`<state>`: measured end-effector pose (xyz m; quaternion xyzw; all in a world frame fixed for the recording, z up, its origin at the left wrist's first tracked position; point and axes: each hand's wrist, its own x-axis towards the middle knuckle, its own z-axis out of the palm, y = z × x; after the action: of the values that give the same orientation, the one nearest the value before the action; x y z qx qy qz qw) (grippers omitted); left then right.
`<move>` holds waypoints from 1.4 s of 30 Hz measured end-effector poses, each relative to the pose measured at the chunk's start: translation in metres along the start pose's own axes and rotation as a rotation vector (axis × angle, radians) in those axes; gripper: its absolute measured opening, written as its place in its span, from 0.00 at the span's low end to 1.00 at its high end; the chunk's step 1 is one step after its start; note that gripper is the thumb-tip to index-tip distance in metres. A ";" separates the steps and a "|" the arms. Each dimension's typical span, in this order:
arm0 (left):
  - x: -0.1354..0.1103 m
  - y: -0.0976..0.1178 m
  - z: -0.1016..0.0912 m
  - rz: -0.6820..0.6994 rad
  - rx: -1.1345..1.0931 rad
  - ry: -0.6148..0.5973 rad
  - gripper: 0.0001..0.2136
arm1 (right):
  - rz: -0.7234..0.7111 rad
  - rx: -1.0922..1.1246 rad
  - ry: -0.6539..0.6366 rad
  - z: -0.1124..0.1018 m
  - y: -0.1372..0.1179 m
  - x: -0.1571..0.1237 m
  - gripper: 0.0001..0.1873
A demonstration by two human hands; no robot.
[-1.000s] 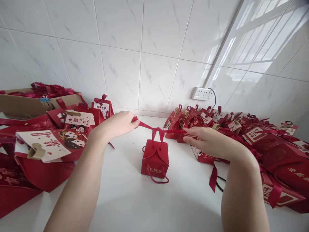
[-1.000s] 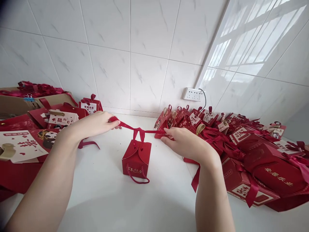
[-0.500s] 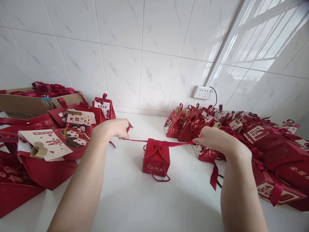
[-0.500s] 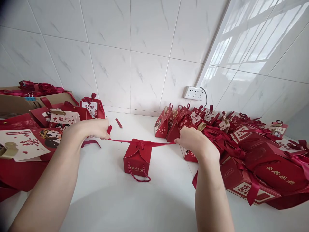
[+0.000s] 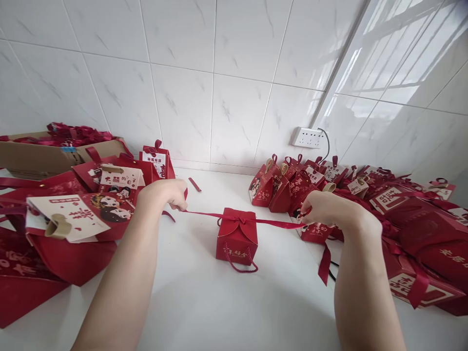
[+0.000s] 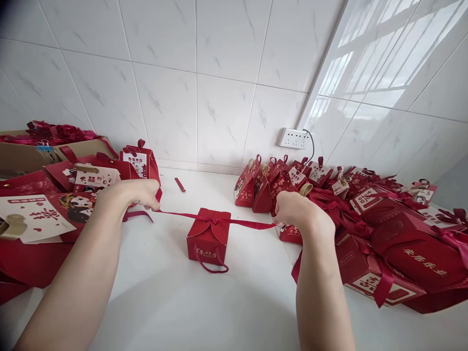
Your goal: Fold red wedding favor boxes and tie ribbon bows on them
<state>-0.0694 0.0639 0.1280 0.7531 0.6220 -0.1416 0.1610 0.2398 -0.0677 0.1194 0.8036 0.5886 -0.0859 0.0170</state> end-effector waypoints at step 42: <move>0.029 0.032 0.025 0.510 -0.185 -0.407 0.12 | -0.519 0.116 -0.473 0.017 -0.058 0.028 0.14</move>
<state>-0.0332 0.0736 0.0951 0.8230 0.3790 -0.1870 0.3796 0.1912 -0.0262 0.1028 0.5847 0.7471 -0.3046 0.0848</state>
